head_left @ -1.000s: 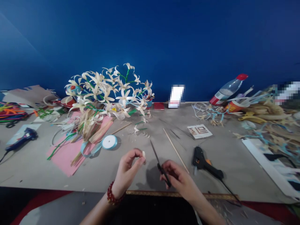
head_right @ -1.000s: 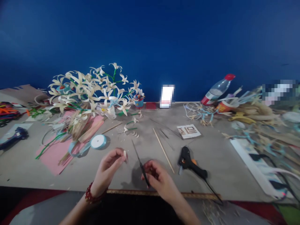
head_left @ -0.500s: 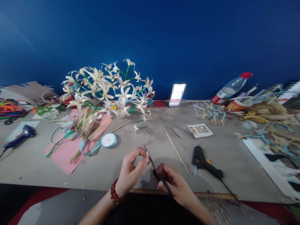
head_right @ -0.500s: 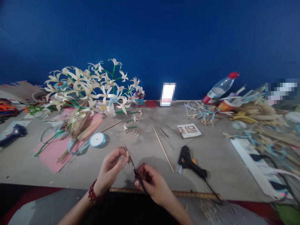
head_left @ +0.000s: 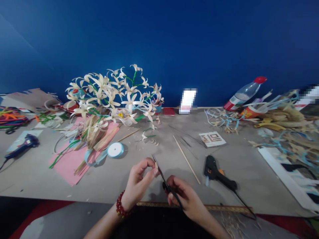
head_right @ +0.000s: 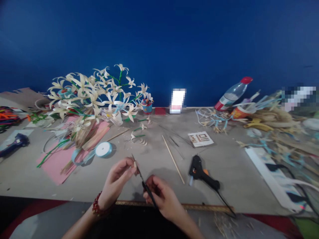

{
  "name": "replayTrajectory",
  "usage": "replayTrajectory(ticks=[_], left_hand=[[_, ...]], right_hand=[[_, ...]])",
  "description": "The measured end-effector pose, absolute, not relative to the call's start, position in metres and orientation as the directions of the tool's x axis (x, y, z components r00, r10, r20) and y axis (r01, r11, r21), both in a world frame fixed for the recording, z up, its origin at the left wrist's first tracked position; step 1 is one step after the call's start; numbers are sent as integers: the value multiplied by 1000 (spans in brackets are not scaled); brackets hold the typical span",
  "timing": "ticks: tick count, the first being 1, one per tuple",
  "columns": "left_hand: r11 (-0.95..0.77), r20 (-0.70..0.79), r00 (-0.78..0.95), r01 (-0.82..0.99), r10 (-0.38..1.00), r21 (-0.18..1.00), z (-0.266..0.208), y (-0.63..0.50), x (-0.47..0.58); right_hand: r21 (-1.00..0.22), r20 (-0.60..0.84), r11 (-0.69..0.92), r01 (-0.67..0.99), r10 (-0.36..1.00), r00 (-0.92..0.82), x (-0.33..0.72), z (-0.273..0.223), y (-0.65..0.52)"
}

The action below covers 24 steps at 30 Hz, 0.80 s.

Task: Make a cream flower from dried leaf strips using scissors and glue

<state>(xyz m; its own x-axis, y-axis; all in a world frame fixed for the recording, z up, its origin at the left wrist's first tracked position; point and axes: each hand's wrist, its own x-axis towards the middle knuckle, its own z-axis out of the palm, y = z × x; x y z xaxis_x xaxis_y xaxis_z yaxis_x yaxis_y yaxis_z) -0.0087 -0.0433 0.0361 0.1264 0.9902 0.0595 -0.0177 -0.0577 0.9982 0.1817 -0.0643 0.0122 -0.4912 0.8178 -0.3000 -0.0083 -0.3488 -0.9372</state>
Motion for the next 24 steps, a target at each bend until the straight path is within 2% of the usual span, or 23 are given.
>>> replayTrajectory(ticks=[6,10,14,19,24], left_hand=[[-37,52,150,-102,987,994,36,-45,-11],[42,-10,236,-130,972,991,40,-47,-15],[85,-89,319,26,944,996,48,-47,-17],[-105,-8,378,278,926,955,59,-45,-17],[-216,24,478,352,878,911,64,-40,-19]], right_hand=[[-943,-304,-333,17,836,-458,182,12,-65],[-955,-258,-295,-30,876,-408,184,18,-57],[-969,-153,-214,-128,915,-372,183,25,-46],[-969,-140,-197,-146,933,-333,176,29,-37],[-970,-177,-220,-103,932,-317,172,34,-36]])
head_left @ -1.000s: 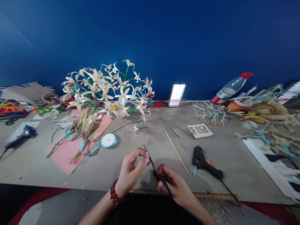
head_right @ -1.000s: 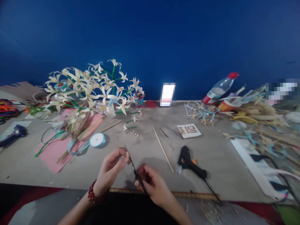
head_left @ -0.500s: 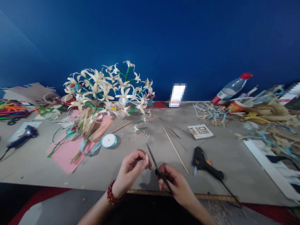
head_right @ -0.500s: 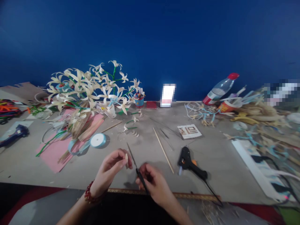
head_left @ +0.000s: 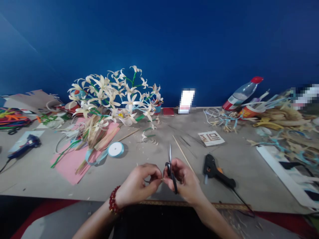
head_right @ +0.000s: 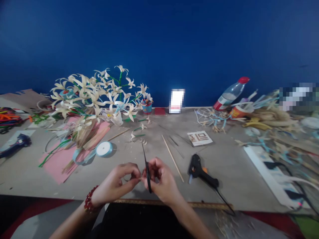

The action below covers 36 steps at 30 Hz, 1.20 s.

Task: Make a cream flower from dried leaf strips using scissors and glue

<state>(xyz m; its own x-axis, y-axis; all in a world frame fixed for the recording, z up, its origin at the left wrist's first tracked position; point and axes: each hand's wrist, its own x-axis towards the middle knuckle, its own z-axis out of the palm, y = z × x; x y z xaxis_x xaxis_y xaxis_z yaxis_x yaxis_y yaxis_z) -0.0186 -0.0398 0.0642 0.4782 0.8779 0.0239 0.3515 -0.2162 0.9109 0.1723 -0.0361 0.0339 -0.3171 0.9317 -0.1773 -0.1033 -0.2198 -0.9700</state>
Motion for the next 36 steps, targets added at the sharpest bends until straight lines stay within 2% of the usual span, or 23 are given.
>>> replayTrajectory(ticks=[3,5,7,9,11,13,16,19,23,29,33,36], left_hand=[[-272,94,455,345,885,898,62,-38,-20],[-350,248,308,341,919,872,58,-40,-21],[-450,444,97,331,891,829,51,-45,-21],[-496,518,-11,274,855,824,45,-51,-19],[-413,408,62,150,911,898,40,-55,-13],[-195,189,185,14,964,981,37,-57,-5],[35,-8,155,-174,988,984,32,-56,7],[63,-49,54,-289,997,955,25,-55,13],[101,-100,23,-414,995,905,19,-53,17],[90,-97,10,-471,995,878,22,-50,20],[76,-95,-16,-486,995,871,27,-47,17],[89,-128,-44,-507,991,858,34,-44,13]], right_hand=[[-961,-193,-242,-133,934,-300,172,35,-36],[-949,-199,-250,-194,948,-246,172,33,-36],[-934,-192,-224,-277,971,-140,171,29,-36],[-924,-183,-185,-334,982,-35,170,24,-36],[-926,-174,-158,-343,985,16,168,20,-37],[-934,-153,-139,-330,988,16,166,18,-38],[-930,-144,-126,-347,989,27,163,19,-40],[-919,-159,-127,-373,986,56,160,22,-41],[-911,-140,-112,-396,989,44,157,24,-42],[-927,-134,-128,-353,991,-6,154,25,-41],[-961,-153,-159,-226,987,-45,161,24,-38],[-968,-193,-220,-116,959,-209,172,20,-42]])
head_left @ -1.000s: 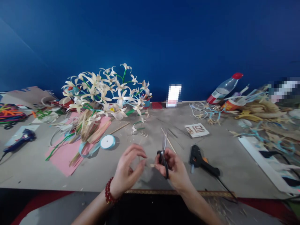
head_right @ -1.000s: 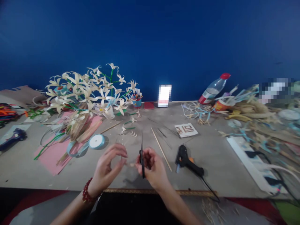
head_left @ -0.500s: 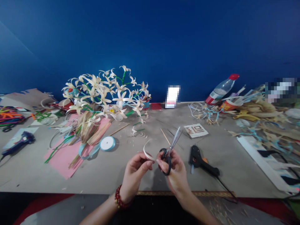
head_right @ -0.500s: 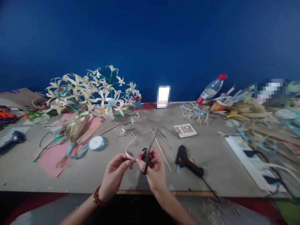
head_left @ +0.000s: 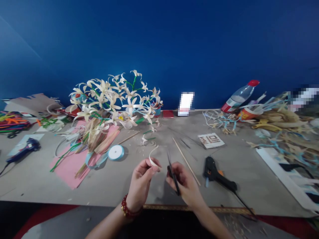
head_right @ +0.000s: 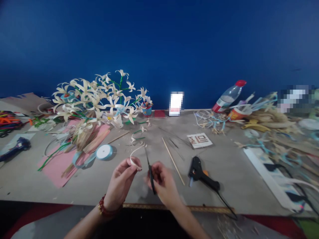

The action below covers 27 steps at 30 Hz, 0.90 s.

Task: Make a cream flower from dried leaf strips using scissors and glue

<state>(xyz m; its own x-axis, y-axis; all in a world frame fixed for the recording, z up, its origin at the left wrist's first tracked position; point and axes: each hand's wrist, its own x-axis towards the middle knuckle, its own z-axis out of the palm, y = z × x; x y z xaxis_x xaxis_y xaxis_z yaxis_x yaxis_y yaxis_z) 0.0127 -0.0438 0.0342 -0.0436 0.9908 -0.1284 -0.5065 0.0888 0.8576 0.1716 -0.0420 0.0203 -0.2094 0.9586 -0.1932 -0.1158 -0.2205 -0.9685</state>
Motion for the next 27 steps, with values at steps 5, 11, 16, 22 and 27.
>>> replayTrajectory(ticks=[5,11,16,22,27], left_hand=[[91,-128,-38,-509,991,856,41,-42,7],[114,-139,-8,-528,990,841,39,-41,8],[119,-136,8,-536,991,836,39,-43,8],[132,-160,-8,-522,987,842,39,-43,6],[125,-147,-5,-497,989,859,41,-42,5]], right_hand=[[-946,-277,-323,-41,863,-422,186,13,-55],[-964,-255,-265,39,861,-440,187,15,-58],[-957,-269,-287,28,853,-447,184,18,-56],[-950,-281,-313,7,842,-461,183,17,-56],[-963,-257,-264,48,857,-447,184,16,-56]])
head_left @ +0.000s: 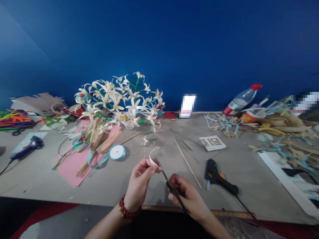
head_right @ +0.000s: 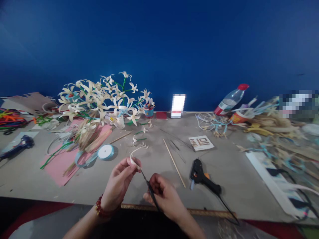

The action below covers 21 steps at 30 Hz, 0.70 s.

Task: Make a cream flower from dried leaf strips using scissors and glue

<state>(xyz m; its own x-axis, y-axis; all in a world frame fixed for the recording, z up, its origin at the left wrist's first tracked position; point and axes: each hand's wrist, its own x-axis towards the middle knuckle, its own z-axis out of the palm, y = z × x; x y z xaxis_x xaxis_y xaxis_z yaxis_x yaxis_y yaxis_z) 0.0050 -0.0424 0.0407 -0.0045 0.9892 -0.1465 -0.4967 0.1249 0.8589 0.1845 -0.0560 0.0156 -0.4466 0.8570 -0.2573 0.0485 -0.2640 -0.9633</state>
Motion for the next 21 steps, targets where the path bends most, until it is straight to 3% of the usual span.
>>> replayTrajectory(ticks=[8,11,16,21], left_hand=[[108,-137,-22,-493,990,863,43,-44,2],[81,-115,-22,-576,993,813,39,-43,6],[36,-89,-40,-699,995,714,31,-43,16],[10,-114,-89,-744,989,668,32,-43,23]], right_hand=[[-955,-296,-281,98,856,-424,184,10,-53],[-943,-308,-331,28,842,-442,181,10,-55],[-949,-197,-288,-130,861,-470,172,11,-58],[-945,-197,-291,-151,873,-447,166,14,-57]])
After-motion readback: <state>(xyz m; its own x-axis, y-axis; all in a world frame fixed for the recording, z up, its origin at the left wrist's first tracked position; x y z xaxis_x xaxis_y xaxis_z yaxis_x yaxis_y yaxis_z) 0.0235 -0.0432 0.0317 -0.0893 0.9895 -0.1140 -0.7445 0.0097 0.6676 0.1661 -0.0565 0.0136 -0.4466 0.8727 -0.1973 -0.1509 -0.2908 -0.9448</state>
